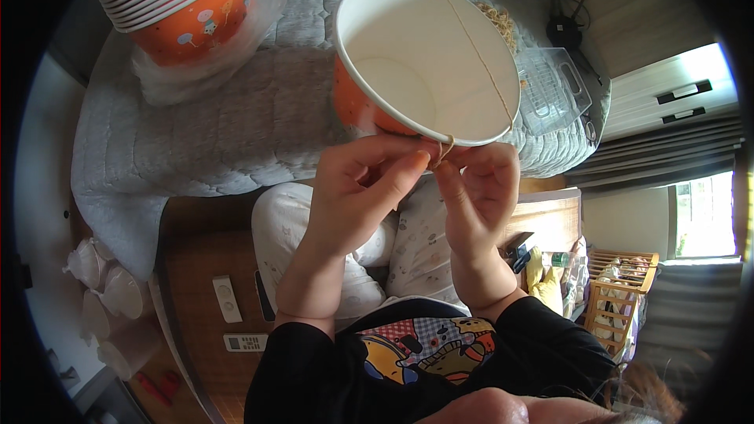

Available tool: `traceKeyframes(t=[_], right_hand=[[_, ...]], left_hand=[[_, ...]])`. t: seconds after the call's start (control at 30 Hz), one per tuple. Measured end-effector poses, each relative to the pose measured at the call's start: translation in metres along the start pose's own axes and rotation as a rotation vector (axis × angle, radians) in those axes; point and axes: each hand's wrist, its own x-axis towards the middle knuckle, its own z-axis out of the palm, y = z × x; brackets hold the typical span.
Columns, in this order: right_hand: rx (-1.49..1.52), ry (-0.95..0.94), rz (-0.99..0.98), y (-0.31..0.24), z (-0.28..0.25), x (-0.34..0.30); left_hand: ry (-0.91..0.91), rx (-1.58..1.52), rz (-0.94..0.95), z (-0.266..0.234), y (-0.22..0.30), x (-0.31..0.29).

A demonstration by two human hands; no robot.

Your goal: Tying thin string handles onto festive popcorn buckets.

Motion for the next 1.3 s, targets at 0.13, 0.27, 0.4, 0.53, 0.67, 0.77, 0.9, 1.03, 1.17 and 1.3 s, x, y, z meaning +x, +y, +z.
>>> traceKeyframes(t=[0.13, 0.27, 0.4, 0.53, 0.67, 0.77, 0.9, 1.03, 1.17, 1.3], right_hand=[[-0.061, 0.035, 0.016, -0.001, -0.001, 0.002], [-0.227, 0.012, -0.100, 0.001, -0.003, 0.003], [-0.272, 0.010, -0.097, 0.000, -0.005, 0.003], [-0.323, -0.054, -0.123, -0.006, -0.008, 0.007], [-0.385, -0.084, -0.121, -0.010, -0.013, 0.006], [-0.470, -0.076, -0.201, -0.017, -0.015, 0.011], [-0.578, -0.074, -0.437, -0.024, -0.022, 0.019], [-0.715, -0.182, -0.575, -0.027, -0.022, 0.030], [-0.786, -0.181, -0.606, -0.022, -0.022, 0.035], [-0.775, -0.182, -0.598, -0.020, -0.022, 0.035]], left_hand=[[0.050, 0.155, -0.041, 0.005, 0.001, 0.001], [0.071, 0.215, -0.017, 0.003, -0.005, 0.002], [0.078, 0.235, 0.003, 0.004, -0.007, 0.002], [0.069, 0.191, -0.025, 0.003, -0.011, 0.003], [0.048, 0.116, -0.079, 0.003, -0.013, 0.004], [0.039, 0.002, -0.111, 0.002, -0.012, 0.004], [-0.015, -0.121, -0.118, 0.000, -0.011, 0.005], [-0.039, -0.158, -0.186, -0.006, -0.017, 0.006], [-0.090, -0.218, -0.260, -0.008, -0.019, 0.007], [-0.102, -0.190, -0.268, -0.008, -0.020, 0.007]])
